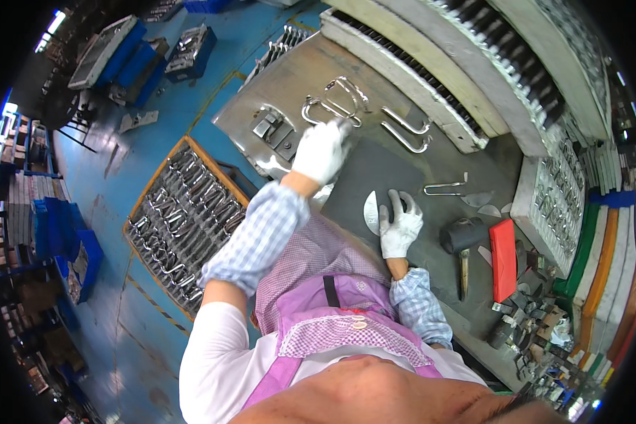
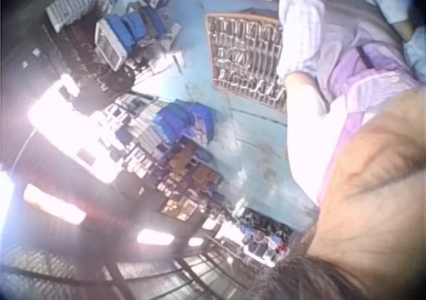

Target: Manually assembling and hammering metal components into finished hardware units.

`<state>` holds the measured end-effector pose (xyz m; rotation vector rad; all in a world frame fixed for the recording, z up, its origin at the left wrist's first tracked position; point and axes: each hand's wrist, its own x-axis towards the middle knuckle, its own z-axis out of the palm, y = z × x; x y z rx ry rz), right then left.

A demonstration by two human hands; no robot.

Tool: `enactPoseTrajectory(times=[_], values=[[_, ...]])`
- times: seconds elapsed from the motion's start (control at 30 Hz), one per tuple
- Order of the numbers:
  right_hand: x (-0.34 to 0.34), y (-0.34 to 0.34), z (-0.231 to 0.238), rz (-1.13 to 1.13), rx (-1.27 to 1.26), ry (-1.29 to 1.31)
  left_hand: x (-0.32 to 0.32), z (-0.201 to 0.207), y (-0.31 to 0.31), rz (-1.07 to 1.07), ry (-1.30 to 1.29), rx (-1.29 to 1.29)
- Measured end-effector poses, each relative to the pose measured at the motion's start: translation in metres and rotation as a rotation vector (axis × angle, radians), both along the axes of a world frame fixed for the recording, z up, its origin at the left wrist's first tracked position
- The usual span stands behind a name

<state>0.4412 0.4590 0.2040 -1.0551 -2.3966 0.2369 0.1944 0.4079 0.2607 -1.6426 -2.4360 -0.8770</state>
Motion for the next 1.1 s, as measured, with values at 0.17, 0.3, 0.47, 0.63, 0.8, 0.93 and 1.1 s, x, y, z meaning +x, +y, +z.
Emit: enactPoseTrajectory(times=[0.17,0.3,0.47,0.63,0.8,0.93,1.1], values=[[0.022,0.003,-0.013,0.035,-0.003,0.198,-0.034,-0.049,0.036,0.042,0.098,-0.288],[0.026,-0.008,0.0,0.219,-0.037,0.199,-0.031,0.004,-0.007,-0.005,0.199,-0.094],[0.014,-0.021,0.016,0.168,-0.048,-0.048,0.041,0.024,-0.044,-0.382,0.378,-0.249],[0.042,-0.016,0.009,0.152,-0.623,0.057,0.085,-0.039,-0.064,-0.505,0.181,-0.171],[0.07,-0.013,0.008,-0.143,-0.828,0.262,0.118,0.018,-0.02,0.05,-0.133,-0.245],[0.057,-0.022,0.004,-0.079,-0.681,0.118,0.111,-0.022,-0.013,0.08,-0.267,-0.297],[0.061,-0.023,-0.003,-0.005,-0.596,0.107,0.144,-0.025,-0.072,-0.156,-1.479,-0.078]])
